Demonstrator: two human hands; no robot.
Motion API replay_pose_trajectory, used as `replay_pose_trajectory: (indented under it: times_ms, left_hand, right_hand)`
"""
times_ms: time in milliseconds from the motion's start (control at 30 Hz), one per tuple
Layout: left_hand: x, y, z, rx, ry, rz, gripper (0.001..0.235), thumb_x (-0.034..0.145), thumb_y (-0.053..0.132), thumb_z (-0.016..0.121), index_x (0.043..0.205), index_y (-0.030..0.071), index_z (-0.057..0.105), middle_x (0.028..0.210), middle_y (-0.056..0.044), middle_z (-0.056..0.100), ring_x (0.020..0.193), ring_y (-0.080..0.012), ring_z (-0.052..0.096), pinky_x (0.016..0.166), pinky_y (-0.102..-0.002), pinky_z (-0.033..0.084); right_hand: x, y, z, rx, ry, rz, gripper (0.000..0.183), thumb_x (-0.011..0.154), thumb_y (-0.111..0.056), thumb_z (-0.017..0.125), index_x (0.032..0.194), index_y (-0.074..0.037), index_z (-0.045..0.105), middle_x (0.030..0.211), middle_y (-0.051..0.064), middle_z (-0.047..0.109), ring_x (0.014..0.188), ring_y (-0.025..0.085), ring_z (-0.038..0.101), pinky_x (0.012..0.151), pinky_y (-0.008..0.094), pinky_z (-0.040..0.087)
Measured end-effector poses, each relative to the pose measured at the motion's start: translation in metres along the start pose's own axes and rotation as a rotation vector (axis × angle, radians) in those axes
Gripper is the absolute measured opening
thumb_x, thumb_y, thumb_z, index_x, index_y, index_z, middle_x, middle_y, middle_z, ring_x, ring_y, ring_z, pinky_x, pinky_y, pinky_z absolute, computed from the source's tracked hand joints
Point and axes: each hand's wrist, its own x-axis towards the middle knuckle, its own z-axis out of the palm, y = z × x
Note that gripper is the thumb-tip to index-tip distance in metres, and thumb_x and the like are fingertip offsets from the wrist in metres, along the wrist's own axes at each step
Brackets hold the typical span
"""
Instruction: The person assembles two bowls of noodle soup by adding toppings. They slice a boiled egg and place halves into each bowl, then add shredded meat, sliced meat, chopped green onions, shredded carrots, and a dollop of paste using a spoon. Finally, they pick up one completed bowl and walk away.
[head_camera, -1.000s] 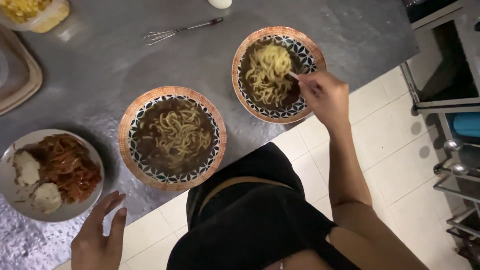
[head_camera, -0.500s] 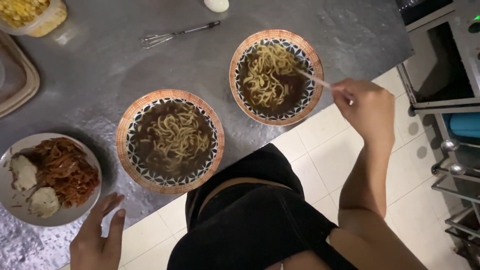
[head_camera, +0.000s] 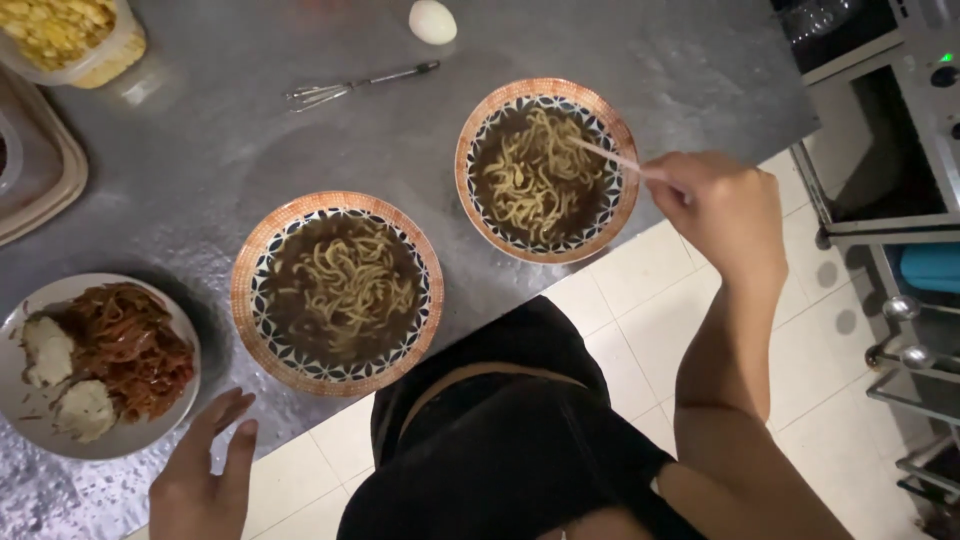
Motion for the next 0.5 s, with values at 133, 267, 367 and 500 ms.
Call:
replay_pose_trajectory:
  times_ms: [133, 267, 367, 500]
  left_hand:
    - [0.003, 0.015, -0.003, -0.017, -0.060, -0.072, 0.053, 0.107, 0.037, 0.062, 0.156, 0.017, 0.069, 0.142, 0.007, 0.080, 0.114, -0.0157, 0.075, 0.082, -0.040, 0.060]
    - [-0.002, 0.011, 0.010, 0.009, 0.040, -0.038, 0.049, 0.109, 0.036, 0.065, 0.153, 0.014, 0.072, 0.136, 0.004, 0.082, 0.120, -0.0138, 0.076, 0.092, -0.036, 0.056]
    - [-0.006, 0.009, 0.019, -0.048, 0.108, 0.010, 0.045, 0.109, 0.031, 0.068, 0.150, 0.013, 0.074, 0.132, 0.001, 0.084, 0.129, -0.0139, 0.074, 0.104, -0.035, 0.054]
    - [-0.013, 0.024, 0.027, -0.067, 0.126, -0.079, 0.041, 0.108, 0.032, 0.067, 0.144, 0.016, 0.077, 0.132, 0.001, 0.084, 0.132, -0.0175, 0.074, 0.112, -0.038, 0.052]
  right_hand:
    - [0.013, 0.002, -0.018, 0.036, -0.185, -0.057, 0.026, 0.105, -0.001, 0.080, 0.103, -0.026, 0.085, 0.097, -0.007, 0.083, 0.083, 0.018, 0.076, 0.052, 0.037, 0.051]
    - [0.030, 0.022, -0.065, -0.009, -0.239, -0.126, 0.032, 0.110, -0.006, 0.075, 0.137, -0.020, 0.085, 0.100, 0.002, 0.083, 0.068, 0.014, 0.074, 0.048, 0.029, 0.057]
    - [0.050, 0.059, -0.075, 0.054, -0.064, -0.221, 0.018, 0.118, 0.001, 0.077, 0.135, -0.004, 0.082, 0.108, 0.007, 0.085, 0.076, 0.015, 0.075, 0.057, 0.026, 0.059]
    - [0.129, 0.115, -0.055, 0.052, 0.199, -0.133, 0.017, 0.132, -0.013, 0.081, 0.117, -0.016, 0.074, 0.095, -0.001, 0.065, 0.088, 0.020, 0.067, 0.089, 0.043, 0.045]
